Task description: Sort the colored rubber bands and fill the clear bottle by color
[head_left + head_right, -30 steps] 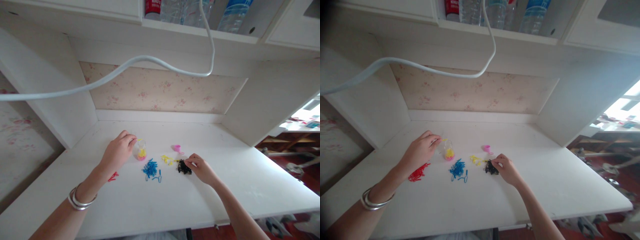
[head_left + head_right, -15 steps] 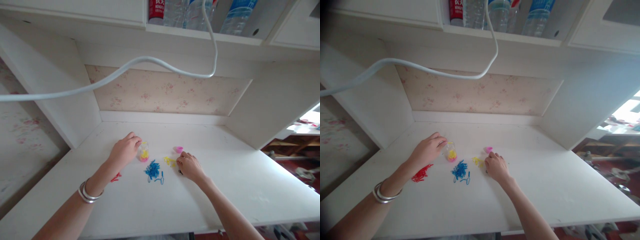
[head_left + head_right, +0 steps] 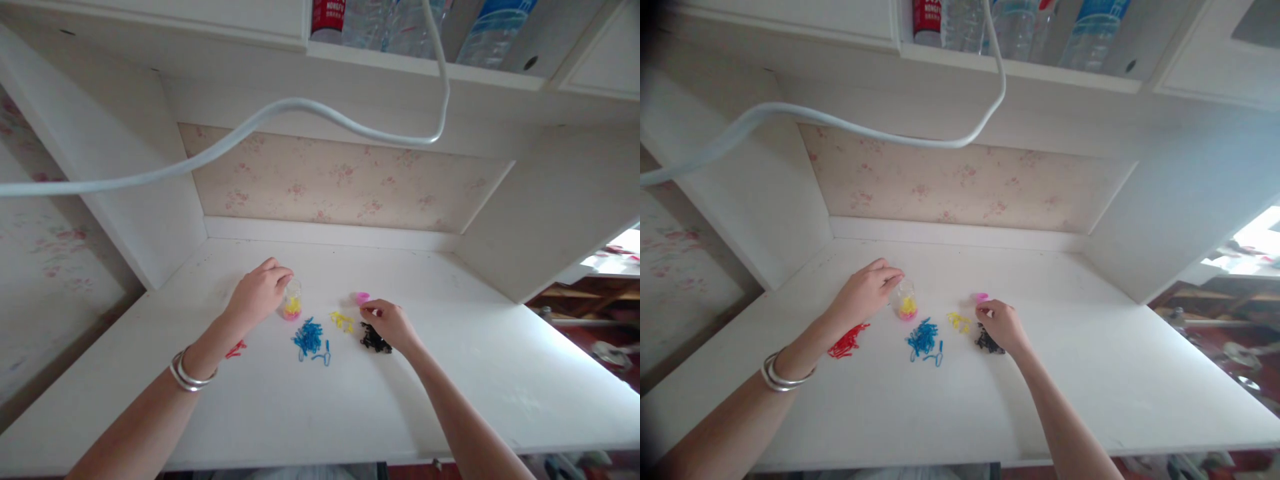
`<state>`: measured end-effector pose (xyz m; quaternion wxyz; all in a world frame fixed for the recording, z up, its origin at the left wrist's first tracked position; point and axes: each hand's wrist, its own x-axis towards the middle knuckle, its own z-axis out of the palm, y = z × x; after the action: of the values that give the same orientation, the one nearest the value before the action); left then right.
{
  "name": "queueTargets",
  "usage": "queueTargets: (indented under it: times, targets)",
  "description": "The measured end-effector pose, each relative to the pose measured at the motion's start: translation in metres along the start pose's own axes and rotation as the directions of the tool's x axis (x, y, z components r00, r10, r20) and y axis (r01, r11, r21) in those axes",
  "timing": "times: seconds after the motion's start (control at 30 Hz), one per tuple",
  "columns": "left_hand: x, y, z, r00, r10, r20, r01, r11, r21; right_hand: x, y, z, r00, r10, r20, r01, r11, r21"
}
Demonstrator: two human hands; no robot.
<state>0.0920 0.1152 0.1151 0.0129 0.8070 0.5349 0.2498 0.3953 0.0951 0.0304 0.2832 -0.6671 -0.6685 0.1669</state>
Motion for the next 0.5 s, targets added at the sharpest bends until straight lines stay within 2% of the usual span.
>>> queueTargets:
  times: [0.07, 0.13, 0.2, 0.27, 0.37, 0.5]
  targets:
    - [-0.006, 0.007, -0.003, 0.997, 0.005, -0.081, -0.009, 0.999, -0.044, 0.001, 0.001, -0.003, 0.998, 0.062, 0.001, -0.062, 0.993, 0.1]
    - [-0.016, 0.019, 0.0, 0.994, 0.039, -0.101, -0.046, 0.996, -0.073, 0.001, 0.001, -0.006, 0.994, 0.104, 0.013, -0.104, 0.967, 0.232]
    - [-0.027, 0.034, 0.012, 0.995, 0.097, -0.02, -0.098, 0.992, -0.075, 0.001, -0.001, -0.008, 0.992, 0.121, 0.031, -0.124, 0.921, 0.369]
    - [-0.036, 0.048, 0.033, 0.979, 0.158, 0.131, -0.152, 0.987, -0.061, 0.0, -0.009, -0.011, 0.992, 0.108, 0.061, -0.124, 0.865, 0.487]
    - [-0.037, 0.062, 0.071, 0.943, 0.147, 0.298, -0.143, 0.989, -0.033, 0.001, -0.031, -0.013, 0.995, 0.048, 0.082, -0.088, 0.795, 0.601]
    - [-0.024, 0.069, 0.105, 0.934, 0.097, 0.345, -0.111, 0.994, 0.021, 0.008, -0.067, -0.015, 0.997, -0.037, 0.062, -0.014, 0.737, 0.675]
